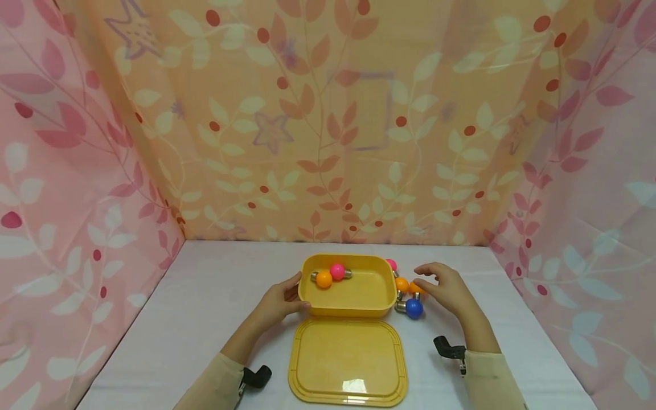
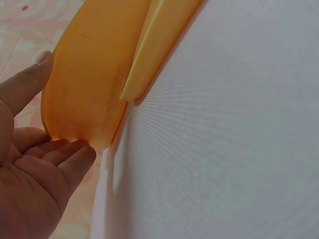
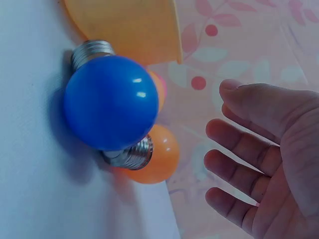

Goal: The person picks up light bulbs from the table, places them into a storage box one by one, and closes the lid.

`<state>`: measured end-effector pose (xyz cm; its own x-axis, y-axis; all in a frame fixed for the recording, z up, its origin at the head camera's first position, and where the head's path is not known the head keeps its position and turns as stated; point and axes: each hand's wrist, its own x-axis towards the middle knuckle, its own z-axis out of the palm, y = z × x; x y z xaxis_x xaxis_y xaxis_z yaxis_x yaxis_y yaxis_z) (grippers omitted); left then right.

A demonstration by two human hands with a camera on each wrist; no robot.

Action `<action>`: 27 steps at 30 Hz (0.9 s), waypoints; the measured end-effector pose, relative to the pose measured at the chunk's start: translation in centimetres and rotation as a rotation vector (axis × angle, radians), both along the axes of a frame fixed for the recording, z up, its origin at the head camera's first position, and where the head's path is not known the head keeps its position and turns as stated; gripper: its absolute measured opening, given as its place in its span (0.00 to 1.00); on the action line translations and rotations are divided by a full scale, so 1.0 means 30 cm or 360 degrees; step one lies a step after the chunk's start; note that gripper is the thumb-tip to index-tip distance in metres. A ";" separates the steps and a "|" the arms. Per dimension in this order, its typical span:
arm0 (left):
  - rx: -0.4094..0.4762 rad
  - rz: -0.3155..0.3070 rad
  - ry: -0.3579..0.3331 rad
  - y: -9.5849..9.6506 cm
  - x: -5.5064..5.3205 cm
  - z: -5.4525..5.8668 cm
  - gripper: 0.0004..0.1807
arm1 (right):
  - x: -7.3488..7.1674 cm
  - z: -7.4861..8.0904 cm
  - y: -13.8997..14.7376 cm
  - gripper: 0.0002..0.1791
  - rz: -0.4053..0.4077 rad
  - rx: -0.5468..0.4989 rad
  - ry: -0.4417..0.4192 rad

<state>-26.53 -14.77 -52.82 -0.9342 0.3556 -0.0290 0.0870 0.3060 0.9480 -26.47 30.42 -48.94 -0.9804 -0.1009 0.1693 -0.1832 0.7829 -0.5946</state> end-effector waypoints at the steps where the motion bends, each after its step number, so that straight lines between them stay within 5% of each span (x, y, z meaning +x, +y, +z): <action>1: 0.0000 0.0003 -0.0008 0.000 0.000 0.000 0.52 | -0.002 -0.006 0.004 0.21 -0.0002 -0.0002 -0.0004; 17: 0.0002 -0.0010 0.0000 -0.001 -0.001 -0.004 0.52 | -0.023 -0.086 0.027 0.21 -0.0056 -0.0039 -0.0016; 27: 0.0003 -0.0005 -0.0013 -0.003 -0.001 -0.006 0.53 | -0.032 -0.132 0.022 0.30 -0.0173 -0.0109 -0.0204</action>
<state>-26.55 -14.86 -53.00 -0.9327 0.3588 -0.0360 0.0803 0.3040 0.9493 -27.43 31.08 -52.92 -0.9989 0.0141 0.0453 -0.0193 0.7507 -0.6603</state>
